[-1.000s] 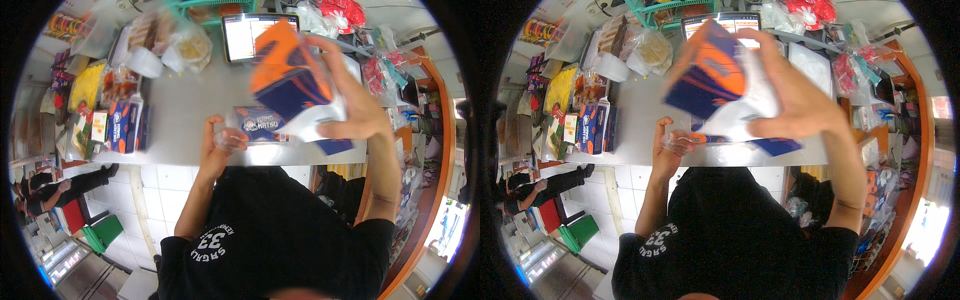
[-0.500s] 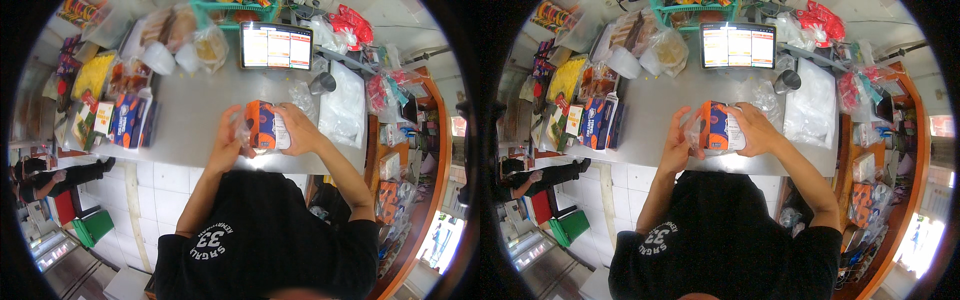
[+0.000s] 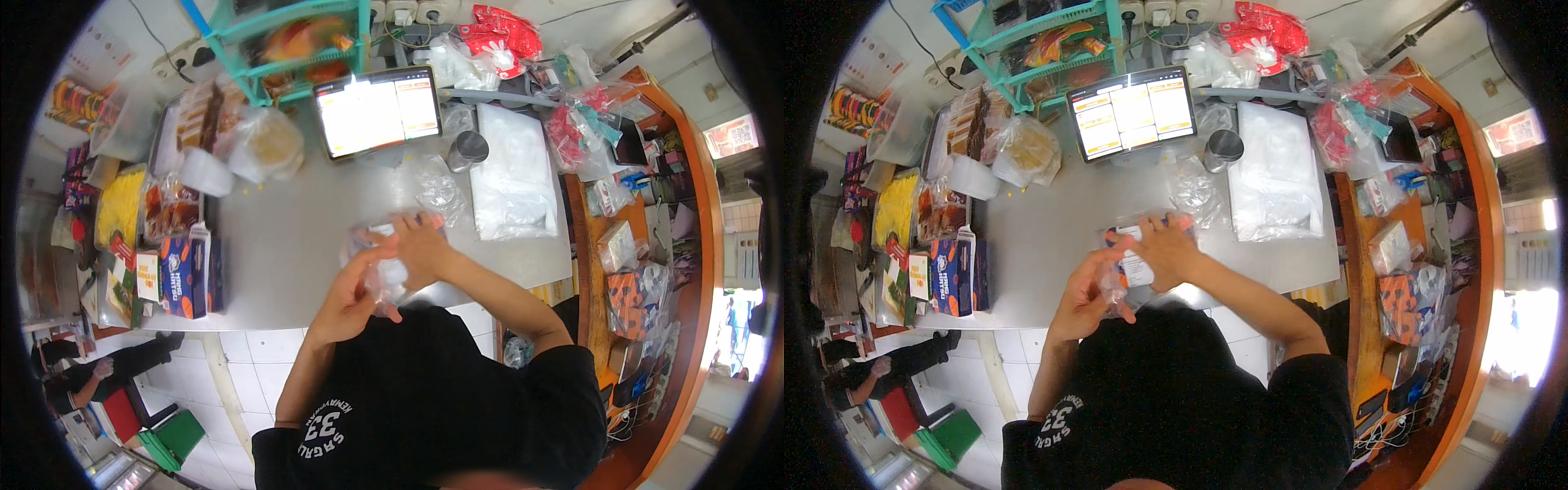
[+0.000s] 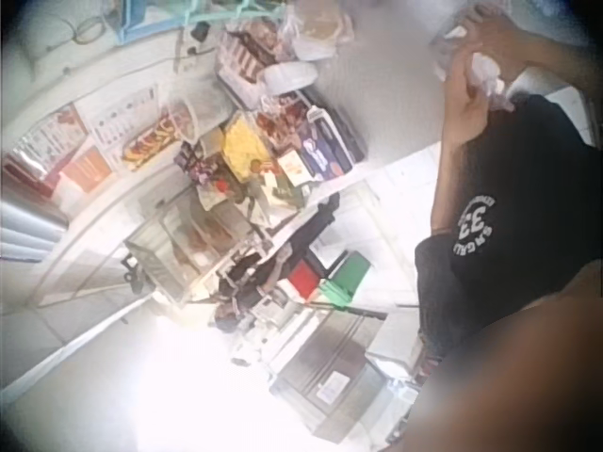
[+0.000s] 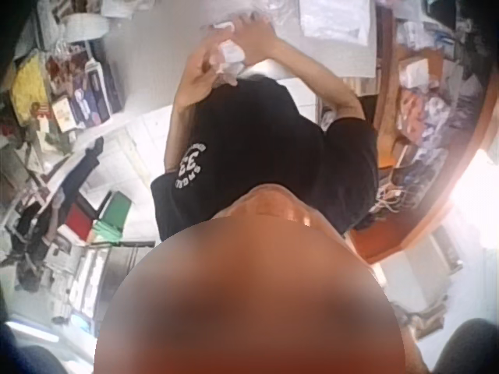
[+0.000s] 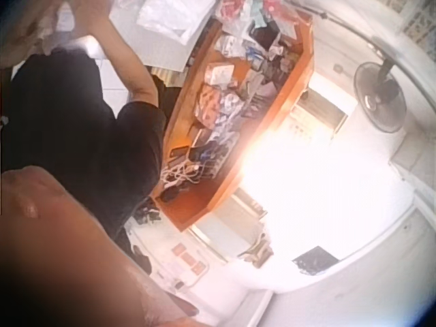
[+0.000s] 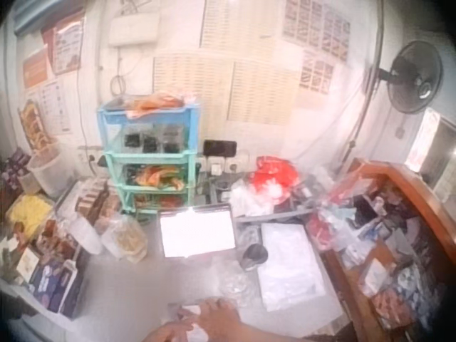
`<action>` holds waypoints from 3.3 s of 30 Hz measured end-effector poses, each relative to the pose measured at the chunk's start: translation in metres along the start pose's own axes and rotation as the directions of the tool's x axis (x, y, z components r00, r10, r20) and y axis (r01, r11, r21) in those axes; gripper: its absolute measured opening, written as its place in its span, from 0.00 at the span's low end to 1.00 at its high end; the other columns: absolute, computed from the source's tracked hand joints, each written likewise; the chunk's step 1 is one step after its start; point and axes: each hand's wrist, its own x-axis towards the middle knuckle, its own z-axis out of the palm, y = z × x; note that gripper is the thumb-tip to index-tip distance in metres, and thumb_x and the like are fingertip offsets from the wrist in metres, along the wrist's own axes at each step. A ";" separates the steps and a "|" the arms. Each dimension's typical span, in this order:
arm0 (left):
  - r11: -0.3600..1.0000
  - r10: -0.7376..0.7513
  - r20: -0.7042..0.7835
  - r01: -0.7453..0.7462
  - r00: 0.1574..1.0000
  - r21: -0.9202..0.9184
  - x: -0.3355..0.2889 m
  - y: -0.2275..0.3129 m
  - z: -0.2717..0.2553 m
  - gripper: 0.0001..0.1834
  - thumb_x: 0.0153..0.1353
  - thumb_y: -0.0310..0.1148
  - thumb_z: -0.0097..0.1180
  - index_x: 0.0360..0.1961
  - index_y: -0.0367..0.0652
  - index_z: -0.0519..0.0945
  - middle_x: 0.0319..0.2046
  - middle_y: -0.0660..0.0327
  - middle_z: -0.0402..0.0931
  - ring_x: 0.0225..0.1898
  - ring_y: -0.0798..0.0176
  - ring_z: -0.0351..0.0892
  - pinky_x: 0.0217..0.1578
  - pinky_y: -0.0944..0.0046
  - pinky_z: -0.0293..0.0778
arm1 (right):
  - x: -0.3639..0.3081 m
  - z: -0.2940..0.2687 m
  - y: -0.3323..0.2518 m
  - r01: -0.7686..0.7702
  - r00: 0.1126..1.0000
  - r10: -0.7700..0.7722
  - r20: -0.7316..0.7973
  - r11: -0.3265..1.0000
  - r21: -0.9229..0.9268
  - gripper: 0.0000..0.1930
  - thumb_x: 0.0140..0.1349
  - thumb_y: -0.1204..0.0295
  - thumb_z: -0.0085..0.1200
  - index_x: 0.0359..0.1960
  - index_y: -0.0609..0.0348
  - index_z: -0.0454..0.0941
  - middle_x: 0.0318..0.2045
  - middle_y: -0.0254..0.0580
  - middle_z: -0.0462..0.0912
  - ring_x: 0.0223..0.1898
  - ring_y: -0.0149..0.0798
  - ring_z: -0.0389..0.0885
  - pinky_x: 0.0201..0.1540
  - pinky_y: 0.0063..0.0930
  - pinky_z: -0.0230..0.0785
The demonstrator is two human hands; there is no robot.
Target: The person packs multiple snack boxes and small items into plastic bags at a retail counter. They open bags, insert items, fold and seal the bags, and place them on the counter. A coworker is visible nearby handling other items.
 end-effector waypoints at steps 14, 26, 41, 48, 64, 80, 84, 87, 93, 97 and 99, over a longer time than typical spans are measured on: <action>0.997 -0.030 -0.165 0.042 0.986 0.067 -0.033 0.026 -0.011 0.20 0.60 0.18 0.53 0.53 0.40 0.67 0.58 0.46 0.69 0.40 0.62 0.82 0.35 0.65 0.82 | -0.068 0.005 0.029 -0.306 0.777 0.554 -0.301 0.749 0.588 0.33 0.48 0.60 0.68 0.56 0.60 0.73 0.41 0.51 0.81 0.37 0.49 0.82 0.39 0.39 0.76; 0.463 0.064 0.018 -0.045 0.998 0.885 0.019 -0.041 0.018 0.20 0.58 0.27 0.57 0.53 0.44 0.74 0.51 0.43 0.71 0.40 0.43 0.81 0.37 0.51 0.79 | -0.073 -0.004 0.012 -0.501 0.665 0.670 -0.331 0.728 0.468 0.14 0.56 0.63 0.59 0.32 0.63 0.79 0.26 0.53 0.83 0.27 0.52 0.84 0.31 0.44 0.75; 0.159 -0.156 -0.201 0.226 0.967 0.961 0.053 -0.091 0.033 0.36 0.55 0.45 0.66 0.65 0.59 0.68 0.46 0.47 0.67 0.34 0.42 0.81 0.33 0.47 0.79 | -0.112 -0.006 0.037 -0.564 0.825 0.556 0.097 0.817 0.120 0.17 0.50 0.69 0.60 0.44 0.56 0.81 0.30 0.51 0.85 0.37 0.51 0.86 0.39 0.40 0.78; 0.161 -0.151 -0.169 0.193 0.974 0.968 0.053 -0.093 0.029 0.36 0.55 0.44 0.66 0.65 0.59 0.68 0.47 0.46 0.67 0.34 0.42 0.81 0.34 0.46 0.79 | -0.061 0.011 0.036 -0.448 0.894 0.448 0.021 0.894 -0.010 0.15 0.60 0.69 0.52 0.48 0.50 0.80 0.26 0.50 0.84 0.36 0.49 0.86 0.38 0.42 0.77; 0.245 -0.180 -0.161 0.203 0.970 0.948 0.046 -0.074 0.027 0.29 0.57 0.38 0.64 0.61 0.58 0.71 0.46 0.50 0.71 0.33 0.46 0.81 0.33 0.50 0.80 | -0.103 -0.086 0.038 -0.110 0.947 -0.074 0.311 0.839 0.533 0.05 0.47 0.69 0.61 0.23 0.54 0.79 0.21 0.45 0.81 0.29 0.51 0.81 0.34 0.43 0.72; 0.863 -0.281 -0.333 0.389 0.900 0.322 0.017 0.062 -0.023 0.17 0.64 0.18 0.47 0.54 0.36 0.65 0.45 0.56 0.66 0.31 0.70 0.78 0.28 0.73 0.78 | -0.078 -0.093 0.072 0.029 0.997 -0.066 0.049 0.837 0.546 0.13 0.52 0.66 0.64 0.20 0.58 0.73 0.17 0.45 0.75 0.24 0.52 0.78 0.28 0.42 0.66; 0.879 -0.252 -0.319 0.354 0.913 0.318 0.015 0.072 -0.015 0.17 0.63 0.16 0.46 0.53 0.34 0.65 0.45 0.55 0.67 0.33 0.69 0.78 0.27 0.72 0.80 | -0.080 -0.111 0.062 0.024 0.987 -0.114 0.115 0.805 0.592 0.13 0.52 0.65 0.64 0.21 0.57 0.73 0.17 0.44 0.74 0.23 0.52 0.77 0.27 0.41 0.66; 0.923 -0.236 -0.298 0.309 0.925 0.230 0.011 0.085 -0.006 0.18 0.61 0.15 0.46 0.53 0.32 0.65 0.45 0.53 0.67 0.33 0.68 0.78 0.28 0.71 0.80 | -0.095 -0.143 0.051 0.119 0.987 -0.159 0.034 0.851 0.511 0.12 0.52 0.65 0.65 0.23 0.56 0.75 0.18 0.42 0.75 0.22 0.49 0.76 0.25 0.38 0.65; 0.940 -0.176 -0.319 0.255 0.931 0.225 0.007 0.092 -0.009 0.20 0.58 0.15 0.50 0.52 0.36 0.67 0.44 0.56 0.71 0.27 0.69 0.78 0.29 0.74 0.77 | -0.059 -0.104 0.112 -0.121 0.985 0.170 -0.003 0.716 0.688 0.15 0.50 0.73 0.66 0.42 0.54 0.83 0.25 0.39 0.81 0.24 0.44 0.80 0.26 0.33 0.70; 0.745 -0.034 -0.373 0.273 0.927 0.609 -0.007 0.085 -0.016 0.20 0.60 0.15 0.50 0.53 0.36 0.65 0.35 0.56 0.76 0.26 0.69 0.79 0.30 0.71 0.77 | 0.008 0.032 0.158 -0.138 0.909 0.200 -0.367 0.972 0.188 0.18 0.51 0.77 0.61 0.47 0.55 0.81 0.34 0.48 0.82 0.36 0.53 0.83 0.40 0.42 0.77; 0.599 0.022 -0.396 0.305 0.918 0.740 -0.015 0.086 -0.020 0.19 0.61 0.17 0.51 0.53 0.37 0.65 0.30 0.57 0.78 0.26 0.70 0.78 0.31 0.71 0.76 | 0.030 0.063 0.171 -0.281 0.921 0.307 -0.240 0.950 0.137 0.15 0.51 0.78 0.59 0.43 0.57 0.82 0.36 0.50 0.82 0.39 0.54 0.83 0.44 0.45 0.77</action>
